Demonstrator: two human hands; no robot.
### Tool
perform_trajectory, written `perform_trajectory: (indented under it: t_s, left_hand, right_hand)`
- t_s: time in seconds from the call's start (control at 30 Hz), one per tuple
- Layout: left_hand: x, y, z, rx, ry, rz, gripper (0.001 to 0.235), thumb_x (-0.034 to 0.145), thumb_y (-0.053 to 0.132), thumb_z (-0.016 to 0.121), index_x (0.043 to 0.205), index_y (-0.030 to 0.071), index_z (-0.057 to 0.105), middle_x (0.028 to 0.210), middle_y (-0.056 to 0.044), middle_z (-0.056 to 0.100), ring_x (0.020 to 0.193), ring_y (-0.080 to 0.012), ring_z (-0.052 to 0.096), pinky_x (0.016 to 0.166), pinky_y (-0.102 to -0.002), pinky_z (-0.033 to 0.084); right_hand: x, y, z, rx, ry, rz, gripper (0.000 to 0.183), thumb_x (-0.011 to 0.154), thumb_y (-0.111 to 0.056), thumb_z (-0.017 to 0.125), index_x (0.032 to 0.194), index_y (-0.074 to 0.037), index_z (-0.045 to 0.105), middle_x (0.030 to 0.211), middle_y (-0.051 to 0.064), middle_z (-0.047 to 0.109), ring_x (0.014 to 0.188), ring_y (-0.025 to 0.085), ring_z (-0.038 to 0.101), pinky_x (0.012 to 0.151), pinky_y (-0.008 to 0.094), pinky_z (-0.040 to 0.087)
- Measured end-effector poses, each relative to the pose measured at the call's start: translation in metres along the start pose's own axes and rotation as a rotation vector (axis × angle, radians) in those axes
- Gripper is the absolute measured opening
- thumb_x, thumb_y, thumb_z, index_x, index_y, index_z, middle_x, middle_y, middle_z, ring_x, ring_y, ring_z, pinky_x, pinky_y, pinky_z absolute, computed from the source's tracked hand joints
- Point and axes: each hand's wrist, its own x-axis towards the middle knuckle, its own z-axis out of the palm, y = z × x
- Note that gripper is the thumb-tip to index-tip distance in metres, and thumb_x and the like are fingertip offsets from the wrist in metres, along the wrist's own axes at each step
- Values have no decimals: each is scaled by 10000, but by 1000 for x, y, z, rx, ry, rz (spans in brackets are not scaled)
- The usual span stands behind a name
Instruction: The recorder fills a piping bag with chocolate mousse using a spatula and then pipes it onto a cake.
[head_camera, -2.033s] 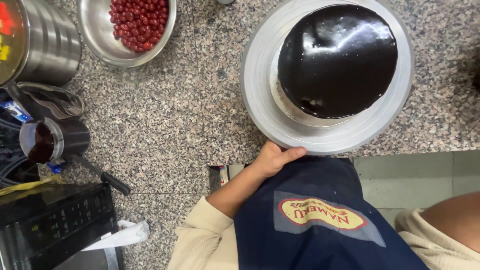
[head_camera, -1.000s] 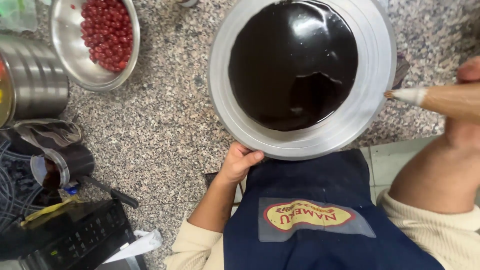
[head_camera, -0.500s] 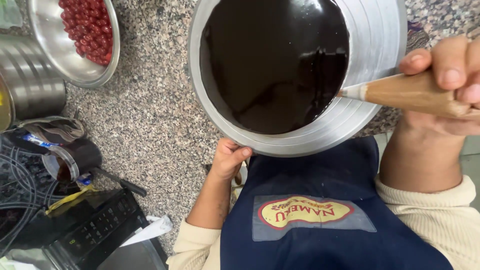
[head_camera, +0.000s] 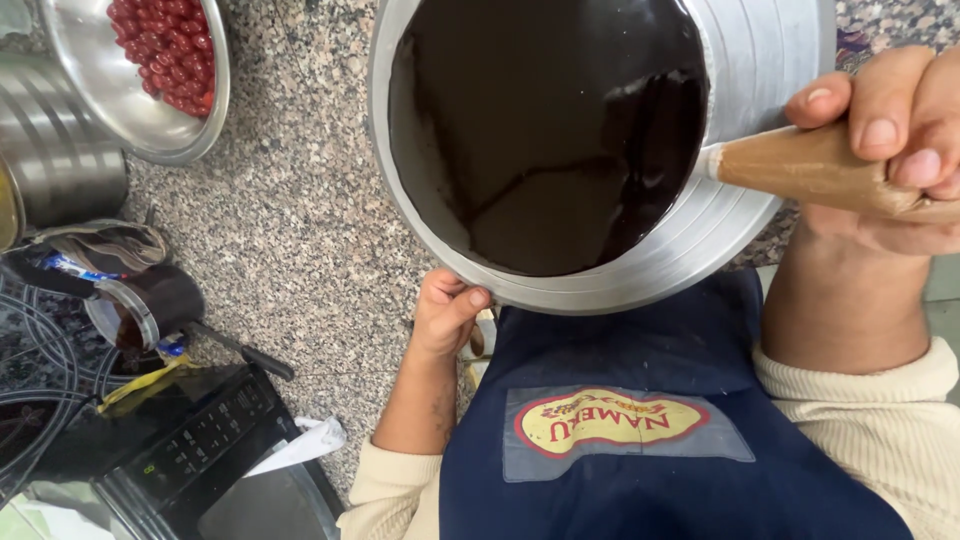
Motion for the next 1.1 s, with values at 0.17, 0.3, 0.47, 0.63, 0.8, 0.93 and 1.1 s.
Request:
perform_trajectory:
  t_s: [0.17, 0.3, 0.47, 0.63, 0.8, 0.93, 1.1]
  left_hand:
    - [0, 4, 2, -51, 29, 13, 356, 939, 69, 741, 1250, -94, 679, 1223, -197, 735, 1169, -277, 698, 1094, -405, 509]
    - [1, 4, 2, -76, 36, 37, 354, 950, 61, 738, 1264, -88, 667, 1248, -194, 724, 1198, -282, 684, 1130, -416, 494]
    - [0, 3, -1, -50, 66, 78, 396, 950, 89, 737, 1294, -85, 645, 1290, -177, 705, 1239, -272, 660, 1150, -408, 474]
    - [1, 5, 0, -102, 87, 122, 403, 966, 118, 729, 1300, -84, 629, 1281, -181, 709, 1237, -283, 656, 1163, -421, 454]
    - [1, 9, 5, -83, 47, 94, 413, 952, 107, 737, 1305, -75, 627, 1290, -168, 698, 1252, -271, 644, 1164, -410, 449]
    - [0, 10, 5, -46, 36, 93, 413, 951, 109, 737, 1303, -77, 628, 1293, -167, 699, 1248, -269, 645, 1162, -404, 453]
    - [-1, 3, -4, -73, 92, 112, 426, 959, 110, 747, 1320, -74, 612, 1290, -167, 691, 1253, -275, 635, 1163, -415, 441]
  right_hand:
    - [4, 2, 0, 7, 2, -7, 120, 959, -307, 689, 1060, -242, 682, 1073, -153, 641, 1178, 5, 613, 1209, 336, 453]
    - [0, 1, 4, -11, 54, 10, 86, 950, -290, 701, 1005, -238, 660, 1034, -144, 643, 1151, 14, 626, 1187, 337, 475]
    - [-8, 0, -6, 37, 68, 58, 77, 962, -298, 684, 942, -233, 648, 975, -146, 655, 1089, -3, 654, 1160, 326, 501]
    - [-13, -1, -11, 34, 120, 80, 69, 970, -300, 676, 924, -250, 676, 954, -148, 668, 1071, 2, 661, 1109, 296, 510]
    - [-2, 2, -3, -59, 87, 33, 81, 959, -309, 688, 969, -242, 645, 997, -131, 637, 1100, 0, 641, 1148, 301, 499]
    - [-2, -1, -7, 24, 79, 79, 83, 951, -301, 700, 949, -232, 653, 974, -129, 651, 1076, -4, 660, 1158, 304, 503]
    - [-14, -3, -14, 64, 135, 103, 75, 975, -266, 668, 911, -227, 669, 949, -114, 667, 1003, -5, 685, 1084, 281, 529]
